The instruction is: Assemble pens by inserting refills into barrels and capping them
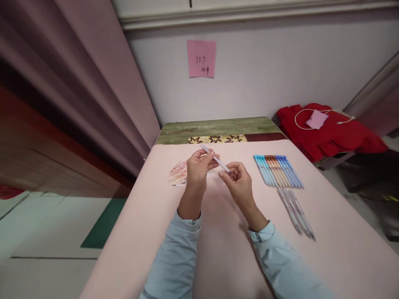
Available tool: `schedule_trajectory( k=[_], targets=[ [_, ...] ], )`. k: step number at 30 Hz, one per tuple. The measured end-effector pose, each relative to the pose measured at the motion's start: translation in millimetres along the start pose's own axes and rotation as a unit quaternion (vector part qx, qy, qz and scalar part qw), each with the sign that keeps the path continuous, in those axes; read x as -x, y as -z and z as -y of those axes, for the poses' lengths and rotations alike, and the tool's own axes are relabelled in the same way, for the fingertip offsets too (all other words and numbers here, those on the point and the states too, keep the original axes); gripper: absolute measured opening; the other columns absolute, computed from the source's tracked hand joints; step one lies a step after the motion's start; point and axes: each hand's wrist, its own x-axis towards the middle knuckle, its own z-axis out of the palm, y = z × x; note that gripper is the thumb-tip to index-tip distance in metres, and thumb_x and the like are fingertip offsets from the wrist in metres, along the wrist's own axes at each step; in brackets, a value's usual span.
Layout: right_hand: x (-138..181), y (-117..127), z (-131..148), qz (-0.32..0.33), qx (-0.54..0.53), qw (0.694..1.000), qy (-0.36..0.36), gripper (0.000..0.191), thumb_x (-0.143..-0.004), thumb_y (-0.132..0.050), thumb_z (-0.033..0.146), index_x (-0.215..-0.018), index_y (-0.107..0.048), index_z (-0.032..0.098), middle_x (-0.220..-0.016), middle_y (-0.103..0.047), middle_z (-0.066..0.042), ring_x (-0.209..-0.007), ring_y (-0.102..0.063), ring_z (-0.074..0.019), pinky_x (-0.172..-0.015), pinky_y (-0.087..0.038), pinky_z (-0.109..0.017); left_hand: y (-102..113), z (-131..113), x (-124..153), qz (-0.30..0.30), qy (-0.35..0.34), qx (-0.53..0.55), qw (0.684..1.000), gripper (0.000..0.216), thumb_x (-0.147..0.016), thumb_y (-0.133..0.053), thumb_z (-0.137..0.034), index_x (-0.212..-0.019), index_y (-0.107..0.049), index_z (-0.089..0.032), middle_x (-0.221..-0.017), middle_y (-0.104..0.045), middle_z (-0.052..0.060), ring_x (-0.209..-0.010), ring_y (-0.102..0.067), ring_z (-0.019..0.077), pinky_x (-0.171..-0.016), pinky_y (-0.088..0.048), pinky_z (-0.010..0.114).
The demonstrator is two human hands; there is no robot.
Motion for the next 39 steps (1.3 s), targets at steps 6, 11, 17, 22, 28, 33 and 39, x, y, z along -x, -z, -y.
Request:
schedule_trajectory(
  k=[6,11,17,22,28,33,39],
  targets=[
    [42,7,22,0.051,-0.011,0.996,-0.072,0.048,-0.086,-0.061,0.063,-0.073,-0.066,0.017,-0.058,-0.061,-0.001,-0.049,-0.055,-0.0126,-0.05,-0.046,-0.025,19,-1,50,0.0,0.021,0.009,1.0,0.037,-0.069,-0.084,-0.034,-0.093,-0.064,-0.013,-0.084,-0.076,0.009,-0.059,-0.065,0.0106,-0.065,-0.056,0.026],
    [72,16,32,0.08,0.009,0.993,-0.091,0.051,-0.085,-0.061,0.066,-0.083,-0.07,0.016,-0.065,-0.065,-0.003,-0.053,-0.058,-0.0133,-0.052,-0.047,-0.025,33,-1,90,-0.023,0.014,0.014,1.0,0.036,-0.067,-0.084,-0.034,-0.09,-0.066,-0.013,-0.082,-0.076,0.008,-0.064,-0.065,0.0092,-0.069,-0.053,0.023],
    [101,21,51,0.058,0.056,0.997,-0.01,0.037,-0.074,-0.079,0.052,-0.081,-0.067,0.018,-0.07,-0.065,-0.001,-0.058,-0.056,-0.0123,-0.056,-0.045,-0.025,34,-7,129,-0.018,0.002,0.016,1.0,0.04,-0.065,-0.085,-0.037,-0.09,-0.065,-0.014,-0.079,-0.076,0.007,-0.067,-0.068,0.0128,-0.072,-0.053,0.027],
    [123,20,66,0.126,-0.013,0.986,-0.11,0.05,-0.084,-0.062,0.063,-0.067,-0.062,0.017,-0.054,-0.053,0.002,-0.044,-0.044,-0.0088,-0.044,-0.035,-0.023,40,-13,158,0.02,-0.021,0.019,0.999,0.041,-0.066,-0.085,-0.038,-0.092,-0.065,-0.014,-0.08,-0.076,0.007,-0.069,-0.069,0.0143,-0.074,-0.053,0.029],
    [145,13,73,0.18,-0.052,0.968,-0.17,0.05,-0.077,-0.067,0.066,-0.078,-0.063,0.016,-0.061,-0.058,0.002,-0.048,-0.048,-0.0088,-0.049,-0.039,-0.023,60,-18,172,-0.012,-0.063,-0.03,0.997,0.04,-0.063,-0.087,-0.035,-0.09,-0.067,-0.013,-0.075,-0.075,0.005,-0.063,-0.066,0.0124,-0.071,-0.052,0.026],
    [152,12,75,0.121,0.038,0.991,-0.039,0.035,-0.064,-0.084,0.043,-0.078,-0.063,0.019,-0.068,-0.063,0.003,-0.06,-0.054,-0.0107,-0.057,-0.041,-0.023,61,-23,174,-0.011,-0.06,-0.05,0.997,0.04,-0.062,-0.087,-0.034,-0.088,-0.066,-0.012,-0.076,-0.076,0.007,-0.057,-0.061,0.0091,-0.066,-0.05,0.024],
    [158,19,81,0.185,-0.045,0.972,-0.137,0.034,-0.075,-0.075,0.049,-0.075,-0.069,0.016,-0.064,-0.064,0.0,-0.056,-0.056,-0.0107,-0.057,-0.043,-0.024,64,-22,179,0.044,-0.042,-0.019,0.998,0.04,-0.063,-0.087,-0.033,-0.092,-0.069,-0.012,-0.076,-0.075,0.007,-0.067,-0.066,0.0126,-0.072,-0.052,0.025]
  ],
)
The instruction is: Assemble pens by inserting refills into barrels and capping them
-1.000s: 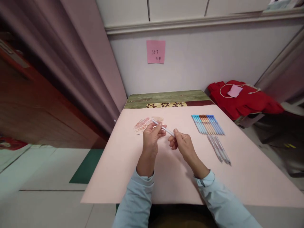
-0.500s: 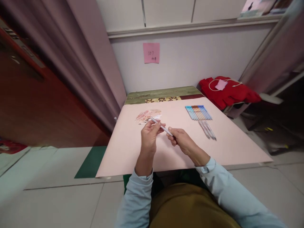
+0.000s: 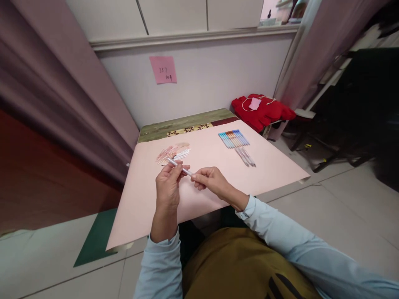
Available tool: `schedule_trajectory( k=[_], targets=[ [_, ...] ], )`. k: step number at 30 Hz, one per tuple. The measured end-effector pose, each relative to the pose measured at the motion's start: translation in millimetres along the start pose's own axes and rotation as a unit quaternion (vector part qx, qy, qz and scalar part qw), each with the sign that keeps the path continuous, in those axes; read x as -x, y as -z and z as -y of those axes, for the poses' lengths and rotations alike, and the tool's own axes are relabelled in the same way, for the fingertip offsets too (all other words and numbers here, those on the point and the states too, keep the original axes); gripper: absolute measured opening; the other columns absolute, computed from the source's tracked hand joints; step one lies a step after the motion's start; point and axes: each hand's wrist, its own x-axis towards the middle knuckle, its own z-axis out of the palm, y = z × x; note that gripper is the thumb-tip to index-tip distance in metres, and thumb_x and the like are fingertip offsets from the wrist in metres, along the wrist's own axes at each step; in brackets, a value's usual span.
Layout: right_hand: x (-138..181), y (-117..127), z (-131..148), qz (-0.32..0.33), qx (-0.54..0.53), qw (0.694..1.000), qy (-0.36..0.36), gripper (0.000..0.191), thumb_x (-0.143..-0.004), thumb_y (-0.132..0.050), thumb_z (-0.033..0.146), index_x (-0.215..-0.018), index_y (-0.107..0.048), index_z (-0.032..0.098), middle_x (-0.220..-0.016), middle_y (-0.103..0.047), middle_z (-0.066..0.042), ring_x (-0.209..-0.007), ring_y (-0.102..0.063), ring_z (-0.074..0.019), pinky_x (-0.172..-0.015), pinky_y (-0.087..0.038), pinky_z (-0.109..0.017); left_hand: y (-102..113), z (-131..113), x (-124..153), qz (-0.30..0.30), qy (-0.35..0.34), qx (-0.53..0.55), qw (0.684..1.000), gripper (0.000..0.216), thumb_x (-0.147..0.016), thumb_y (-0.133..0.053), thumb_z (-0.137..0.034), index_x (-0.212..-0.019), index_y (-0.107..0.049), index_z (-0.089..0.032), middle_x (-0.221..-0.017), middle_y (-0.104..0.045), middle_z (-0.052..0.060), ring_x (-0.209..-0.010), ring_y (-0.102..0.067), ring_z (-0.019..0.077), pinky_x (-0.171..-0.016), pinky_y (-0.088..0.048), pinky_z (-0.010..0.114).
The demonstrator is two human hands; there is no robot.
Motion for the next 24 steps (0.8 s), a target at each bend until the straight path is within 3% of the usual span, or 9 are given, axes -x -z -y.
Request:
schedule_trajectory(
  k=[3,6,10,12,15,17,19,21,24],
  targets=[
    [6,6,0,0.088,-0.113,0.984,-0.103,0.04,-0.073,-0.076,0.054,-0.076,-0.069,0.014,-0.061,-0.06,0.002,-0.049,-0.05,-0.0076,-0.053,-0.042,-0.023,1,1,2,0.041,0.024,0.013,0.999,0.038,-0.063,-0.087,-0.034,-0.089,-0.068,-0.013,-0.074,-0.073,0.005,-0.069,-0.066,0.0135,-0.073,-0.052,0.026],
    [11,17,-8,0.094,-0.096,0.985,-0.113,0.046,-0.074,-0.074,0.059,-0.08,-0.071,0.014,-0.064,-0.063,0.0,-0.051,-0.053,-0.0085,-0.055,-0.043,-0.023,-4,12,6,0.048,0.026,-0.01,0.998,0.036,-0.065,-0.086,-0.035,-0.089,-0.067,-0.014,-0.074,-0.073,0.004,-0.066,-0.065,0.0128,-0.072,-0.052,0.027],
    [19,38,-27,0.002,0.07,0.998,-0.009,0.04,-0.078,-0.072,0.055,-0.083,-0.073,0.015,-0.071,-0.067,-0.002,-0.063,-0.057,-0.0116,-0.059,-0.041,-0.023,-23,45,14,0.044,0.045,-0.06,0.996,0.036,-0.067,-0.083,-0.037,-0.088,-0.066,-0.014,-0.074,-0.074,0.005,-0.061,-0.064,0.0125,-0.068,-0.051,0.028],
    [24,53,-35,-0.051,0.159,0.985,0.033,0.034,-0.079,-0.071,0.05,-0.082,-0.073,0.016,-0.071,-0.067,-0.001,-0.064,-0.056,-0.0122,-0.059,-0.039,-0.023,-33,60,16,0.06,0.063,-0.077,0.993,0.04,-0.067,-0.083,-0.038,-0.093,-0.067,-0.013,-0.078,-0.075,0.006,-0.064,-0.065,0.0135,-0.071,-0.052,0.029],
    [32,92,-38,-0.137,0.231,0.962,0.041,0.03,-0.081,-0.067,0.046,-0.089,-0.074,0.018,-0.075,-0.071,-0.001,-0.065,-0.059,-0.0141,-0.062,-0.042,-0.025,-35,67,13,0.057,0.074,-0.106,0.99,0.054,-0.065,-0.085,-0.039,-0.108,-0.065,-0.013,-0.087,-0.075,0.007,-0.072,-0.067,0.0139,-0.077,-0.052,0.03],
    [36,129,-33,-0.245,0.298,0.922,0.011,0.028,-0.08,-0.064,0.045,-0.088,-0.075,0.02,-0.076,-0.072,-0.002,-0.067,-0.061,-0.0158,-0.063,-0.043,-0.026,-28,63,8,0.038,0.076,-0.13,0.988,0.055,-0.066,-0.084,-0.042,-0.109,-0.065,-0.013,-0.092,-0.075,0.008,-0.072,-0.067,0.0133,-0.077,-0.053,0.031],
    [36,167,-26,-0.351,0.405,0.843,-0.053,0.025,-0.078,-0.064,0.043,-0.085,-0.076,0.023,-0.08,-0.074,-0.003,-0.072,-0.063,-0.0186,-0.063,-0.042,-0.027,-16,56,3,0.021,0.072,-0.152,0.986,0.05,-0.068,-0.081,-0.046,-0.102,-0.068,-0.012,-0.092,-0.074,0.009,-0.07,-0.066,0.0128,-0.077,-0.053,0.031],
    [32,199,-20,-0.401,0.473,0.775,-0.119,0.025,-0.077,-0.064,0.044,-0.083,-0.078,0.024,-0.083,-0.075,-0.005,-0.074,-0.063,-0.0209,-0.063,-0.04,-0.029,-5,52,-1,0.011,0.068,-0.167,0.984,0.047,-0.069,-0.079,-0.047,-0.098,-0.069,-0.012,-0.091,-0.074,0.009,-0.069,-0.065,0.0126,-0.077,-0.053,0.032],
    [19,223,-19,-0.413,0.488,0.75,-0.171,0.028,-0.077,-0.062,0.044,-0.085,-0.08,0.024,-0.085,-0.076,-0.007,-0.077,-0.064,-0.0226,-0.063,-0.04,-0.029,3,56,-1,0.015,0.076,-0.18,0.981,0.046,-0.069,-0.079,-0.047,-0.097,-0.068,-0.012,-0.089,-0.074,0.009,-0.069,-0.064,0.013,-0.076,-0.052,0.032]
  ],
)
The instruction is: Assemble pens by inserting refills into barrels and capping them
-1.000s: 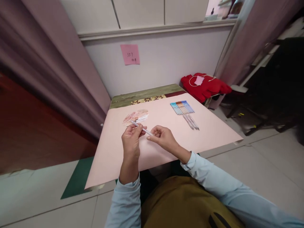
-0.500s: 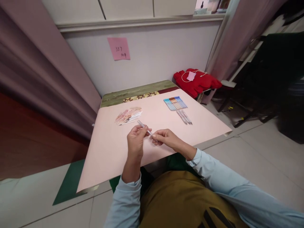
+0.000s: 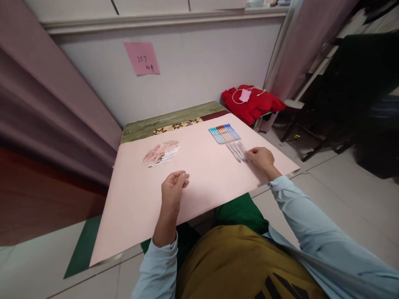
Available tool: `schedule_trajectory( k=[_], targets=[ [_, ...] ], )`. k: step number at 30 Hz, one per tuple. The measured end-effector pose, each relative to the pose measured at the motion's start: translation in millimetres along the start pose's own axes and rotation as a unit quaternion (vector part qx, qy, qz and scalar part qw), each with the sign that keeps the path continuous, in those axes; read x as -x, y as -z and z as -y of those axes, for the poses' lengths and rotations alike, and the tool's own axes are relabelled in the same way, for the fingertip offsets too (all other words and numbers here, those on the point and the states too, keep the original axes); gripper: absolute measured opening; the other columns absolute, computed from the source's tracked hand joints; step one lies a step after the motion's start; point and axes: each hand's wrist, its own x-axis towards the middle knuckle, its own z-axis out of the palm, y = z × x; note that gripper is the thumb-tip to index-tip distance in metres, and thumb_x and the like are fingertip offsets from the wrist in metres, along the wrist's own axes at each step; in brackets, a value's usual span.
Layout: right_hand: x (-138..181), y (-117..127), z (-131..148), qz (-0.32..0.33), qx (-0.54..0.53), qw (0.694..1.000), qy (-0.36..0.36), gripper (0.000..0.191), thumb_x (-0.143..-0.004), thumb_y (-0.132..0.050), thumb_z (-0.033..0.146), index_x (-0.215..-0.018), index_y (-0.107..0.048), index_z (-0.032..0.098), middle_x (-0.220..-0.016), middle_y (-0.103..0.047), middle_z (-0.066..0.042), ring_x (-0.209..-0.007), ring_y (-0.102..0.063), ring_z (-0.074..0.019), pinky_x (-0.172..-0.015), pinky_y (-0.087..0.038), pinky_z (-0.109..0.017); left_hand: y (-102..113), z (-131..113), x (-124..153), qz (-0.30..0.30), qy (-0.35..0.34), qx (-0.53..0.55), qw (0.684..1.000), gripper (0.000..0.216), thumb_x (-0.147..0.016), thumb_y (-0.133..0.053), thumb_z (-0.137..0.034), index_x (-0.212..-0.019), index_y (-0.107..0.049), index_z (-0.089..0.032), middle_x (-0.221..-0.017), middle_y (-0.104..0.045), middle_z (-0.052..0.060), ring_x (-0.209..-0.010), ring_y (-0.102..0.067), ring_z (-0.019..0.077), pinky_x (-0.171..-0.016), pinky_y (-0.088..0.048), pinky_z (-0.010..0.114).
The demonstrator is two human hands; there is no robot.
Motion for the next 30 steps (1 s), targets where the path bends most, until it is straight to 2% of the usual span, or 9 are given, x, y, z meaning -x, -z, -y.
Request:
schedule_trajectory(
  k=[4,7,11,12,15,17,19,25,30],
  targets=[
    [-8,-14,2,-0.006,0.007,1.0,0.01,0.034,-0.082,-0.058,0.049,-0.089,-0.08,0.025,-0.087,-0.077,-0.008,-0.081,-0.066,-0.0235,-0.064,-0.041,-0.03,-11,13,1,0.055,0.027,-0.042,0.997,0.045,-0.07,-0.077,-0.047,-0.098,-0.067,-0.012,-0.086,-0.072,0.008,-0.068,-0.063,0.0137,-0.07,-0.051,0.03],
    [-9,-18,-4,-0.009,-0.007,0.999,0.038,0.035,-0.085,-0.056,0.048,-0.094,-0.08,0.026,-0.09,-0.077,-0.006,-0.082,-0.066,-0.0225,-0.065,-0.041,-0.029,-36,18,-1,0.093,-0.008,-0.124,0.988,0.04,-0.071,-0.076,-0.043,-0.099,-0.067,-0.015,-0.087,-0.069,0.006,-0.066,-0.061,0.0142,-0.066,-0.051,0.03],
    [-16,-15,-12,0.022,-0.042,0.998,0.045,0.028,-0.082,-0.061,0.045,-0.093,-0.079,0.026,-0.09,-0.077,-0.003,-0.08,-0.066,-0.0201,-0.064,-0.04,-0.028,-95,18,-11,0.17,-0.136,-0.266,0.939,0.037,-0.069,-0.079,-0.033,-0.102,-0.068,-0.02,-0.103,-0.065,0.007,-0.067,-0.06,0.0144,-0.076,-0.053,0.036],
    [-19,-14,-12,0.029,-0.04,0.998,0.047,0.028,-0.081,-0.062,0.045,-0.093,-0.079,0.026,-0.089,-0.077,-0.003,-0.079,-0.066,-0.0199,-0.064,-0.04,-0.028,-112,19,-14,0.186,-0.154,-0.29,0.926,0.041,-0.068,-0.081,-0.032,-0.104,-0.067,-0.019,-0.106,-0.063,0.008,-0.069,-0.061,0.0157,-0.079,-0.053,0.037],
    [-29,-12,-7,0.032,-0.008,0.997,0.063,0.027,-0.079,-0.065,0.042,-0.093,-0.079,0.024,-0.088,-0.077,-0.004,-0.078,-0.065,-0.0198,-0.066,-0.04,-0.028,-159,23,-21,0.201,-0.201,-0.348,0.893,0.054,-0.066,-0.085,-0.03,-0.113,-0.062,-0.018,-0.111,-0.057,0.011,-0.095,-0.062,0.026,-0.09,-0.05,0.041],
    [-35,-11,-4,0.036,0.009,0.996,0.081,0.026,-0.078,-0.065,0.039,-0.093,-0.079,0.023,-0.088,-0.077,-0.005,-0.078,-0.065,-0.0195,-0.066,-0.04,-0.027,-183,27,-24,0.207,-0.214,-0.375,0.878,0.058,-0.067,-0.085,-0.031,-0.118,-0.058,-0.019,-0.113,-0.053,0.011,-0.105,-0.059,0.029,-0.092,-0.048,0.041],
    [-40,-10,-3,0.052,0.015,0.994,0.1,0.024,-0.077,-0.065,0.035,-0.092,-0.079,0.023,-0.087,-0.077,-0.004,-0.078,-0.065,-0.0187,-0.066,-0.04,-0.027,-201,32,-26,0.212,-0.221,-0.395,0.866,0.059,-0.07,-0.084,-0.033,-0.119,-0.054,-0.019,-0.115,-0.05,0.011,-0.107,-0.058,0.0295,-0.091,-0.048,0.041],
    [-56,-9,-7,0.12,-0.021,0.984,0.128,0.019,-0.077,-0.065,0.03,-0.088,-0.079,0.023,-0.072,-0.074,-0.001,-0.067,-0.063,-0.0158,-0.064,-0.041,-0.026,-227,43,-37,0.193,-0.239,-0.423,0.852,0.049,-0.074,-0.083,-0.029,-0.11,-0.052,-0.019,-0.115,-0.049,0.012,-0.109,-0.057,0.0306,-0.088,-0.05,0.042],
    [-64,-15,-6,0.122,-0.063,0.983,0.124,0.018,-0.077,-0.064,0.031,-0.086,-0.079,0.024,-0.071,-0.074,0.0,-0.068,-0.064,-0.0154,-0.063,-0.041,-0.025,-236,45,-46,0.195,-0.243,-0.419,0.853,0.042,-0.075,-0.08,-0.02,-0.108,-0.054,-0.02,-0.112,-0.05,0.008,-0.107,-0.058,0.0261,-0.092,-0.049,0.041]
  ],
)
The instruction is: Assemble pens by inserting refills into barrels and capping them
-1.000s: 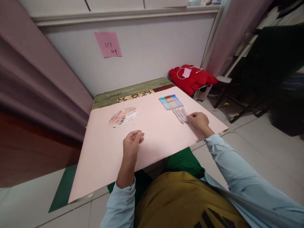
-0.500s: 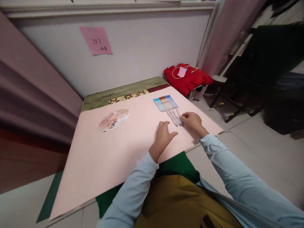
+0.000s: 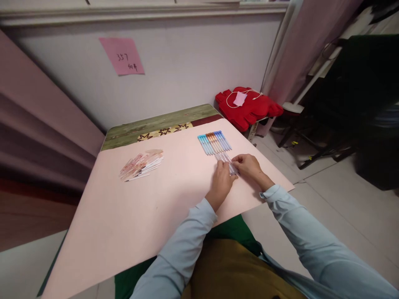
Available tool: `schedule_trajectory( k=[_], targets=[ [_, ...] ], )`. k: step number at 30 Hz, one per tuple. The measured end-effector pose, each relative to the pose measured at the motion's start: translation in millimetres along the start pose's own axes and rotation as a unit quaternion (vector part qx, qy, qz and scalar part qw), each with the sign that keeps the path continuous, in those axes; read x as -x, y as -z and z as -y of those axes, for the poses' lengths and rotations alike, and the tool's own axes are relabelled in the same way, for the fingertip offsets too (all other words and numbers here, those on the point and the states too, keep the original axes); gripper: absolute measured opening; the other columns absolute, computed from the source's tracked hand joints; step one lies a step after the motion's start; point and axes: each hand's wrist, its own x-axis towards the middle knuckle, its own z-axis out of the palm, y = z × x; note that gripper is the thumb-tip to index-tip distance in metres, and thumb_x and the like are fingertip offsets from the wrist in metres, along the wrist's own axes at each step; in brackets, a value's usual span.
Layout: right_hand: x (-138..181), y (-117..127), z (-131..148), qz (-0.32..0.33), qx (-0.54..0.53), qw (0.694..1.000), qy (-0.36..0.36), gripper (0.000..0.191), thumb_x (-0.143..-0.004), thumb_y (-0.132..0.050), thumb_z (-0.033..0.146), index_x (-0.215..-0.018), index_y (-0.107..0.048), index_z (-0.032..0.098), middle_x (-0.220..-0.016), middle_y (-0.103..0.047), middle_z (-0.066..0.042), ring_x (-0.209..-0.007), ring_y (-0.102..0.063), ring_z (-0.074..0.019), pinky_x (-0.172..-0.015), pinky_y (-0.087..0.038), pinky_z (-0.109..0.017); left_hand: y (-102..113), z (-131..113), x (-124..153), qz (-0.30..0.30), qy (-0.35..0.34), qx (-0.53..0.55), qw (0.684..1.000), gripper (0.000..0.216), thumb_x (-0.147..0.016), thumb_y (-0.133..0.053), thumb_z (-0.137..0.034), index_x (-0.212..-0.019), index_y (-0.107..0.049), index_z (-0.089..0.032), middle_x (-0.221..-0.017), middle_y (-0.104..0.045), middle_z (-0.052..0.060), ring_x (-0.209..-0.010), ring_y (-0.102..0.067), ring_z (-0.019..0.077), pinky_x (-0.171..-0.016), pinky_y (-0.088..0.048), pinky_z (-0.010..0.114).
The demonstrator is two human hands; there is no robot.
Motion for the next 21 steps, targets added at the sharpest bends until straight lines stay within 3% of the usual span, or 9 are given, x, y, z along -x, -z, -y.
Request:
schedule_trajectory(
  k=[4,7,12,16,21],
  targets=[
    [-1,-1,0,-0.007,-0.013,1.0,0.004,0.021,-0.079,-0.063,0.033,-0.084,-0.079,0.022,-0.067,-0.073,-0.001,-0.067,-0.064,-0.0162,-0.063,-0.041,-0.026,2,-1,1,0.008,-0.012,0.009,1.0,0.04,-0.077,-0.078,-0.018,-0.11,-0.055,-0.02,-0.111,-0.052,0.008,-0.108,-0.057,0.0259,-0.096,-0.049,0.042],
    [1,1,-3,-0.02,-0.034,0.999,0.002,0.023,-0.08,-0.062,0.036,-0.081,-0.079,0.021,-0.067,-0.073,-0.002,-0.067,-0.065,-0.0173,-0.064,-0.043,-0.027,9,4,10,0.006,-0.02,0.031,0.999,0.05,-0.075,-0.08,-0.021,-0.117,-0.055,-0.019,-0.118,-0.052,0.011,-0.111,-0.056,0.0277,-0.098,-0.049,0.043],
    [3,6,4,-0.074,-0.18,0.981,0.018,0.033,-0.079,-0.064,0.046,-0.084,-0.077,0.016,-0.073,-0.073,-0.006,-0.064,-0.064,-0.0192,-0.062,-0.046,-0.029,43,39,34,-0.05,-0.009,0.079,0.996,0.05,-0.074,-0.081,-0.027,-0.118,-0.058,-0.022,-0.12,-0.053,0.01,-0.096,-0.061,0.0225,-0.089,-0.053,0.04],
    [12,-11,54,-0.114,-0.308,0.943,0.052,0.037,-0.078,-0.067,0.05,-0.084,-0.075,0.015,-0.068,-0.068,-0.005,-0.058,-0.058,-0.0165,-0.057,-0.046,-0.028,98,90,51,-0.184,0.078,0.083,0.976,0.036,-0.074,-0.077,-0.024,-0.108,-0.063,-0.02,-0.112,-0.056,0.007,-0.066,-0.055,0.0113,-0.078,-0.053,0.035],
    [35,-78,147,0.024,-0.425,0.898,0.109,0.033,-0.079,-0.068,0.047,-0.086,-0.073,0.016,-0.07,-0.066,-0.003,-0.055,-0.053,-0.0129,-0.053,-0.044,-0.026,168,158,79,-0.378,0.201,0.062,0.901,0.024,-0.073,-0.073,-0.022,-0.096,-0.067,-0.019,-0.107,-0.058,0.005,-0.059,-0.05,0.0098,-0.082,-0.051,0.036]
  ],
)
